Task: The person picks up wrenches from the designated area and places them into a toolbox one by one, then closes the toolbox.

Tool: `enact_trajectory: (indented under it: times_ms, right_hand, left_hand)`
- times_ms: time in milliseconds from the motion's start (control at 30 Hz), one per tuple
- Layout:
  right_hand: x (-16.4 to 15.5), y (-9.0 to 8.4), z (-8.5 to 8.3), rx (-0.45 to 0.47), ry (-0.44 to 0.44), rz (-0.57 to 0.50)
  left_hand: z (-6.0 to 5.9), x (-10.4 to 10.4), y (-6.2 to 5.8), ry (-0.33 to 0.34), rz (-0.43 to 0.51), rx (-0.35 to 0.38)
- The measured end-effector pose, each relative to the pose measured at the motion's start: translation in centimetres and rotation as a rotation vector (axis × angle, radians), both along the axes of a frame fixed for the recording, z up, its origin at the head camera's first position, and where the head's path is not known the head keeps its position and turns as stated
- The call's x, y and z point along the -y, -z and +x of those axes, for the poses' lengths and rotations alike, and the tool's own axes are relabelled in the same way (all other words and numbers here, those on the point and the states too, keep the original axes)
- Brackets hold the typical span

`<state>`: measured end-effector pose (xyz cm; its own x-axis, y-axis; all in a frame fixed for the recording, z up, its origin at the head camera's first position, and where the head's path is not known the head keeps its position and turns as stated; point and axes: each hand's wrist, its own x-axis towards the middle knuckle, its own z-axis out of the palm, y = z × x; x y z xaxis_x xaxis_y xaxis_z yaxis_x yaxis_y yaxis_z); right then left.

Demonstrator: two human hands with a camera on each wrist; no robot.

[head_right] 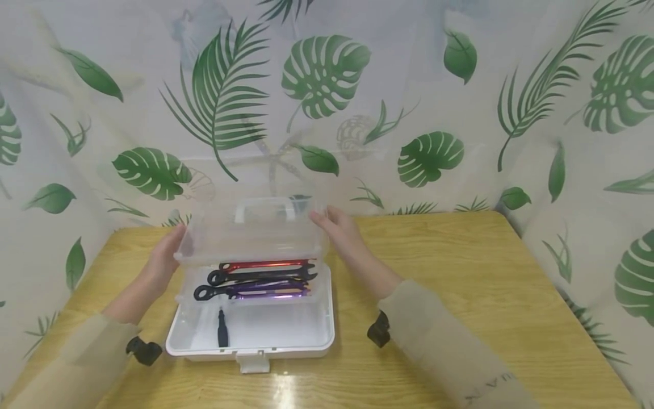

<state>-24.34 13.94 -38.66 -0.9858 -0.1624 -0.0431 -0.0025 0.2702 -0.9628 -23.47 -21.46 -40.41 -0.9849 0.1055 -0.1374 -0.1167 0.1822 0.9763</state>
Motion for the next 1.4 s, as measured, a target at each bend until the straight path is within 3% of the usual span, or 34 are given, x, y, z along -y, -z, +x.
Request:
enact_trajectory:
  times_ms: [600, 967, 1400]
  right_hand:
    - [-0.5, -1.4, 1.9, -0.014, 0.015, -0.013]
    - [-0.6, -2.4, 3.7, -0.030, 0.013, 0.017]
    - [-0.7, -3.4, 6.8, -0.072, -0.001, 0.062]
  left_hand:
    - [1.6, 0.1, -1.1, -0.023, 0.105, 0.006]
    - [3.3, 0.0, -2.0, -0.047, 0.067, -0.035]
    - [5.7, 0.0, -2.1, -0.068, -0.029, -0.077]
